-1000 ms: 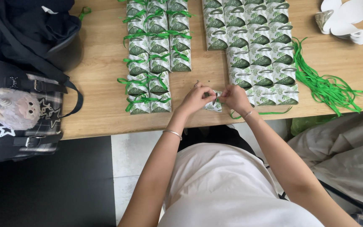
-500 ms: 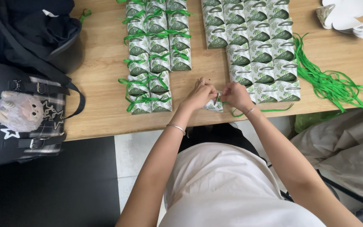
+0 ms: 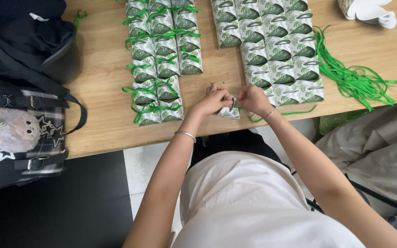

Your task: Tying green ribbons onto small decorative gift boxes at a workspace.

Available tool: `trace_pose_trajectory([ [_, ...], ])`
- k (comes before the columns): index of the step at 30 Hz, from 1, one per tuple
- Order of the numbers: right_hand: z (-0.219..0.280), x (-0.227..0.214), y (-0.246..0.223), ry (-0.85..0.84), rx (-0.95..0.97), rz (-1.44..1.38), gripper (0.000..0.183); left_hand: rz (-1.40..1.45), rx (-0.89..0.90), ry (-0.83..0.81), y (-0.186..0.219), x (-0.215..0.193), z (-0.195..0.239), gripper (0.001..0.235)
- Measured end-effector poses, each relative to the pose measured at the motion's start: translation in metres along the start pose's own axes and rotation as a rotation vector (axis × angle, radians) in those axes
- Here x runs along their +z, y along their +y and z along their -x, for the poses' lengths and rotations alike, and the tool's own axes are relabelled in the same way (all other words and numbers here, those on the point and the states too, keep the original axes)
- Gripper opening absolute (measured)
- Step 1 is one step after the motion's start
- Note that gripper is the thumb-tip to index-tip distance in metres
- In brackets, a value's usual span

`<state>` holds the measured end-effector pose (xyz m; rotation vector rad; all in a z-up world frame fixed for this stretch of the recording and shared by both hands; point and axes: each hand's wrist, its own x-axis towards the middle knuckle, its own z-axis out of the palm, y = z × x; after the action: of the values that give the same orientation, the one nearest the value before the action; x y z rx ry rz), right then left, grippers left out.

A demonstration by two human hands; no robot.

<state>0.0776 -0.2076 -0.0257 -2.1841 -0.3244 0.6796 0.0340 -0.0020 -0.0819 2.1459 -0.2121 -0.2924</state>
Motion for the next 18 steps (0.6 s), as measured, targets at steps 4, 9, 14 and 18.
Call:
trace_pose_trajectory([
  [4, 0.003, -0.003, -0.007, -0.017, 0.027, 0.009, 0.018, -0.040, -0.032, -0.047, -0.010, 0.013, -0.001, 0.014],
  [9, 0.009, -0.007, -0.010, 0.025, -0.018, 0.062, 0.031, -0.094, 0.051, 0.280, 0.015, 0.011, 0.029, 0.016],
  [14, 0.035, -0.020, -0.004, -0.063, 0.098, -0.133, 0.034, 0.210, -0.080, 0.520, -0.005, 0.000, 0.045, 0.013],
  [18, 0.054, -0.033, -0.004, -0.076, 0.129, -0.350, 0.021, 0.794, -0.198, 0.502, 0.006, -0.017, 0.057, 0.012],
])
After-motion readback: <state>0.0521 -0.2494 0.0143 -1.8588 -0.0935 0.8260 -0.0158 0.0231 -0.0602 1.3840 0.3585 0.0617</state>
